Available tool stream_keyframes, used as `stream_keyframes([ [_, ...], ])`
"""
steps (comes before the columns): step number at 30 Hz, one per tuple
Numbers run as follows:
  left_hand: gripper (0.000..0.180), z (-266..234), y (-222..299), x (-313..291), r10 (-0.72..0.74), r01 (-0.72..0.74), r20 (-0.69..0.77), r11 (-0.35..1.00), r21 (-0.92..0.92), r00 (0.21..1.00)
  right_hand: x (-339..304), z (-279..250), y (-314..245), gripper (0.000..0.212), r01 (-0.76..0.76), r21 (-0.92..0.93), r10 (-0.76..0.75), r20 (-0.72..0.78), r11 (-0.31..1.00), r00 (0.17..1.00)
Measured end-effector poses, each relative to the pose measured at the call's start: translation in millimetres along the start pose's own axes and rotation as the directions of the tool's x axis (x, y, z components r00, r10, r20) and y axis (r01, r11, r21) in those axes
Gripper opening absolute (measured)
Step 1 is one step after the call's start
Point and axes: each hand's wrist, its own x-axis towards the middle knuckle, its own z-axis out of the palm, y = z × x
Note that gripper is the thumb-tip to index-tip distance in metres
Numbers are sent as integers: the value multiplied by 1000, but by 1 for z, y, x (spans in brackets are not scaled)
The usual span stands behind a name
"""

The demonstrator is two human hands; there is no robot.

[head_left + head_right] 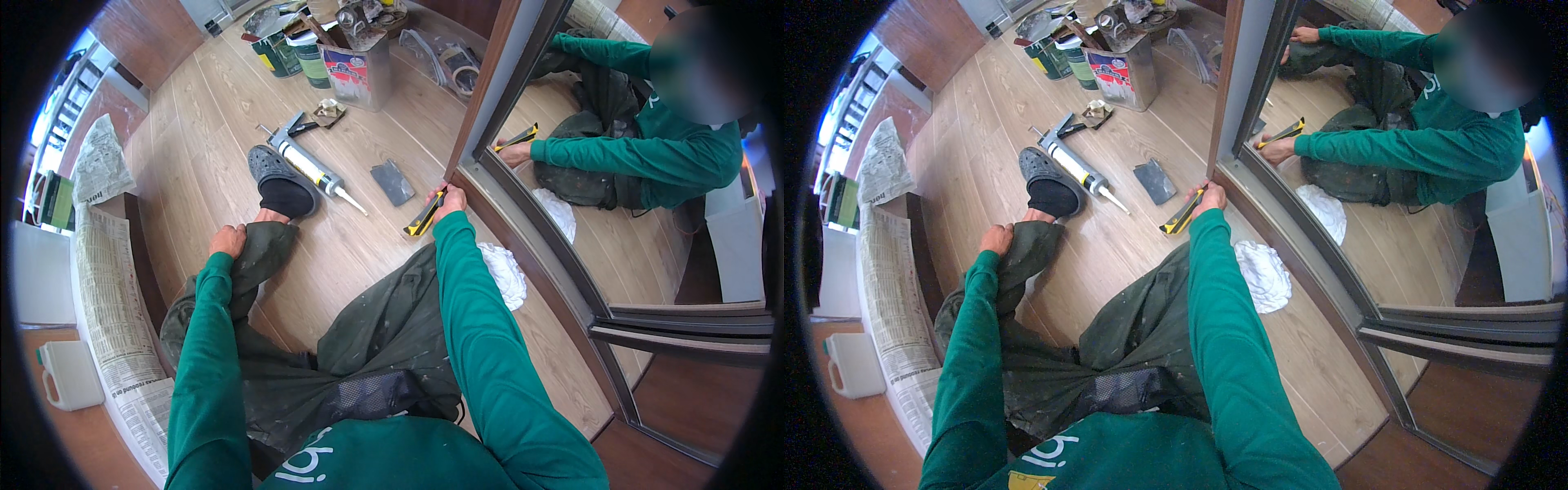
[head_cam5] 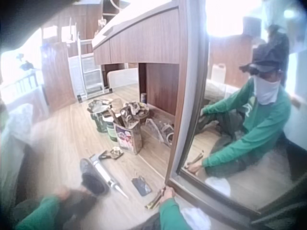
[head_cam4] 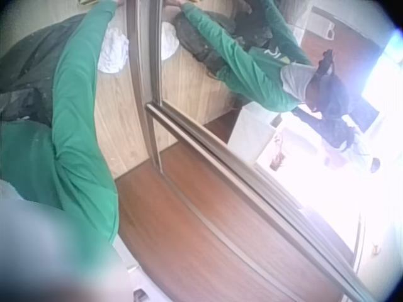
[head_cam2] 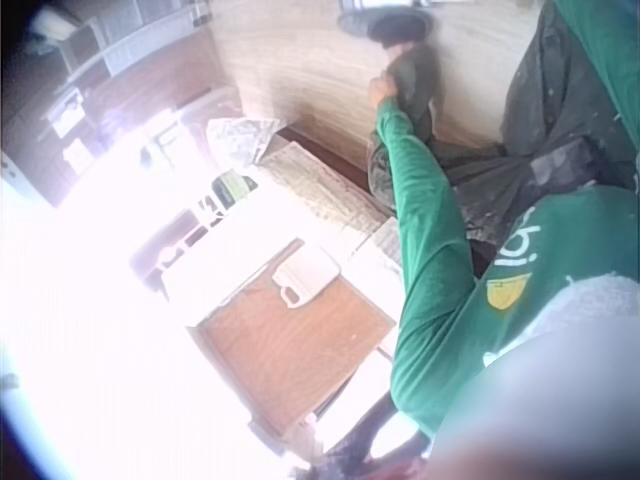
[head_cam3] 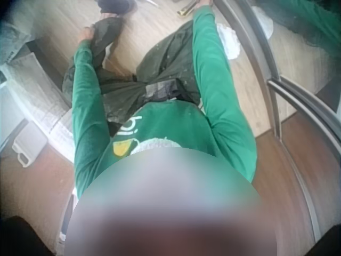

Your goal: The person sits on the floor and uses a utility knife to trim the edge of a mirror frame. They then prepare a caulk tube, insert it into a caulking gun, and apply a bead of sealant along the frame's edge.

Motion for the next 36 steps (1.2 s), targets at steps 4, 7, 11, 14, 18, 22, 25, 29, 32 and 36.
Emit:
stream_keyframes([
  [4, 65, 5, -5, 5, -12, 12, -4, 1000, 4, 1000, -7, 4, -2, 24, 18, -54, -19, -26, 998, 999],
  [7, 64, 8, -8, 8, 24, -24, -2, 1000, 19, 1000, -8, 7, -1, 24, 7, -62, -11, -65, 998, 998],
  [11, 65, 13, -12, 13, 26, -26, -7, 999, 48, 1000, 0, 7, 0, 20, 26, -39, -27, -22, 999, 999],
  [14, 66, 14, -14, 15, 64, -63, -20, 995, 80, 998, 7, 6, 1, 18, 23, 14, -22, -55, 1000, 998],
  [18, 66, 11, -12, 10, 22, -21, -25, 1000, 20, 999, 7, 7, 4, 22, 85, -10, -86, -31, 996, 996],
  [22, 65, 7, -7, 7, 65, -63, -31, 997, 45, 997, 1, 8, 7, 23, 183, -115, -187, -29, 976, 982],
  [25, 65, 8, -6, 5, 9, -9, -31, 1000, -8, 999, -4, 1, 13, 25, 166, -34, -167, -20, 986, 986],
  [29, 65, 9, -10, 7, 1, -1, -28, 1000, -21, 1000, -4, -4, 19, 14, 101, 70, -97, -50, 992, 994],
  [32, 66, 13, -14, 13, 68, -66, -26, 995, 78, 997, -4, 0, 17, 14, 64, 57, -63, -18, 996, 998],
  [36, 66, 20, -18, 16, 40, -39, -37, 999, 23, 999, -5, 4, 11, 21, 101, 75, -97, -57, 992, 994],
])
